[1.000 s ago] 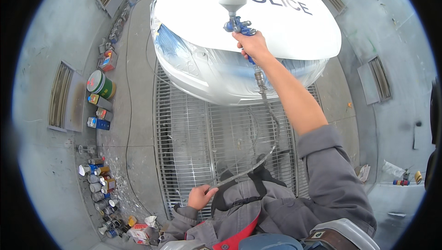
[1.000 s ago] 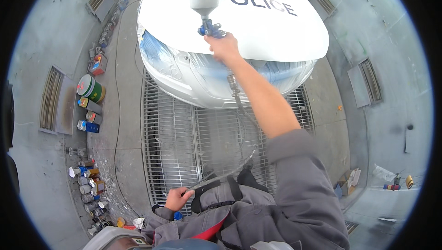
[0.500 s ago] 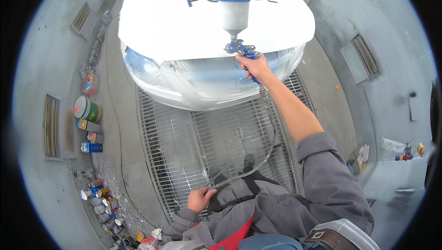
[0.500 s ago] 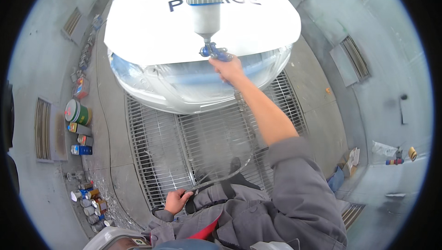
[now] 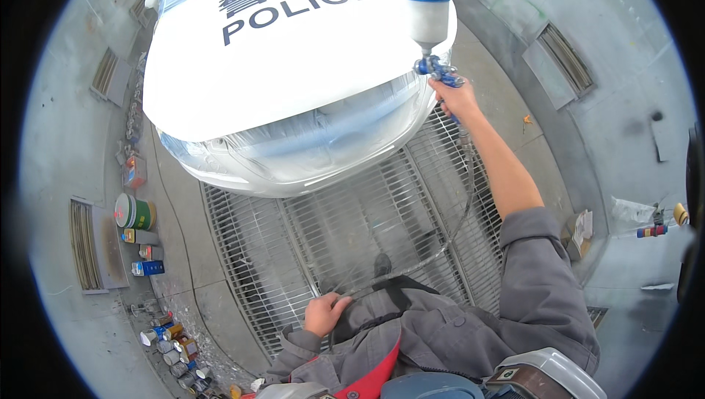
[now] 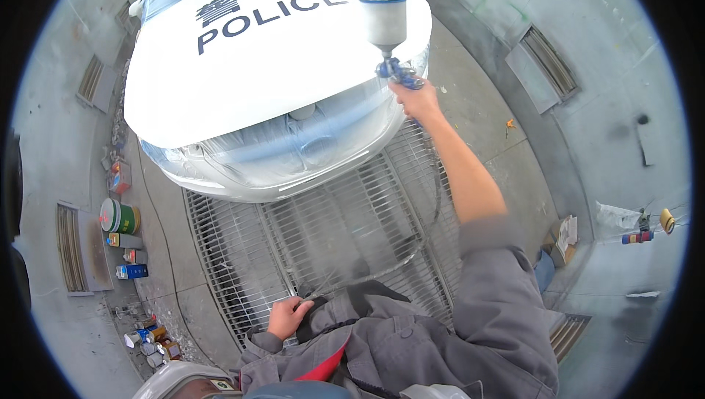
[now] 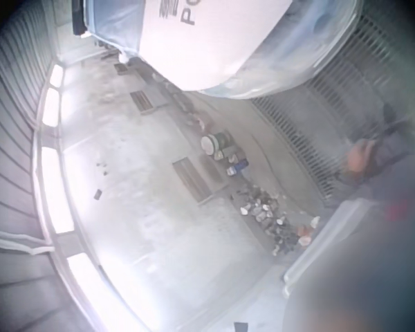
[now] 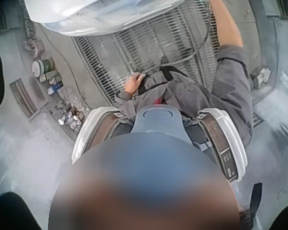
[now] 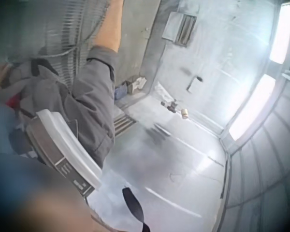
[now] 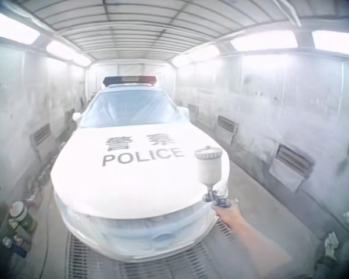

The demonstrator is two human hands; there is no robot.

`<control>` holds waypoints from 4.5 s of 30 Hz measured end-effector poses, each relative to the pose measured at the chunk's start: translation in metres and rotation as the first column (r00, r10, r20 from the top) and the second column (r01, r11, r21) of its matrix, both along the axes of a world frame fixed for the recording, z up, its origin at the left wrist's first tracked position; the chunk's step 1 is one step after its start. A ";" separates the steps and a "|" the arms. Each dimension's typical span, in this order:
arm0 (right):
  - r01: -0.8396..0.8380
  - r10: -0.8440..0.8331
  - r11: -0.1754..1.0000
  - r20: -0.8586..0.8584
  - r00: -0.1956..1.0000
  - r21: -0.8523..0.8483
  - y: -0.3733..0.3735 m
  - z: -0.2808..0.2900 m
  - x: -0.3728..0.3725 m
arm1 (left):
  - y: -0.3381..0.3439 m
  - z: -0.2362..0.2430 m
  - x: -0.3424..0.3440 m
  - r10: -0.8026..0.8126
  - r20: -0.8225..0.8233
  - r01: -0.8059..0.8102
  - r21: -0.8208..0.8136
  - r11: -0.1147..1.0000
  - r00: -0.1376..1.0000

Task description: The person uses a spray gun to apply white paint to a car hood in a paint booth. The hood is masked with plastic and tape, and the person moves the spray gun in steady passes across the surface. The person then refills the spray gun from a paint can.

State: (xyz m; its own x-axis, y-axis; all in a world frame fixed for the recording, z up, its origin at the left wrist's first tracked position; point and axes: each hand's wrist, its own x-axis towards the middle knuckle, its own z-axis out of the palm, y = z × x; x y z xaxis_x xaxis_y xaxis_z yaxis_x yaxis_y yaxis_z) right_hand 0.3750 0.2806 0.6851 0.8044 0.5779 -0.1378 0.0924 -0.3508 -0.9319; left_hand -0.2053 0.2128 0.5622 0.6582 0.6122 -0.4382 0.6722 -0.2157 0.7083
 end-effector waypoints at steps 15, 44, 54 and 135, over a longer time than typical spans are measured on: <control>0.362 -0.379 0.926 0.270 0.885 0.112 -0.041 -0.020 0.159 | -0.011 -0.003 0.067 0.150 -0.018 -0.149 0.047 0.988 0.988; -0.045 0.029 0.986 0.103 0.994 0.161 0.191 -0.081 -0.447 | 0.092 -0.007 -0.368 0.114 -0.082 -0.106 0.100 0.989 0.990; -0.102 0.061 0.938 0.135 0.989 0.330 0.313 -0.103 -0.600 | 0.099 -0.028 -0.415 0.301 -0.153 -0.281 0.138 0.950 0.941; 0.074 -0.125 0.341 -0.033 0.992 0.937 -0.392 0.163 -0.175 | -0.023 -0.147 -0.101 0.485 0.116 -0.423 -0.345 0.838 0.867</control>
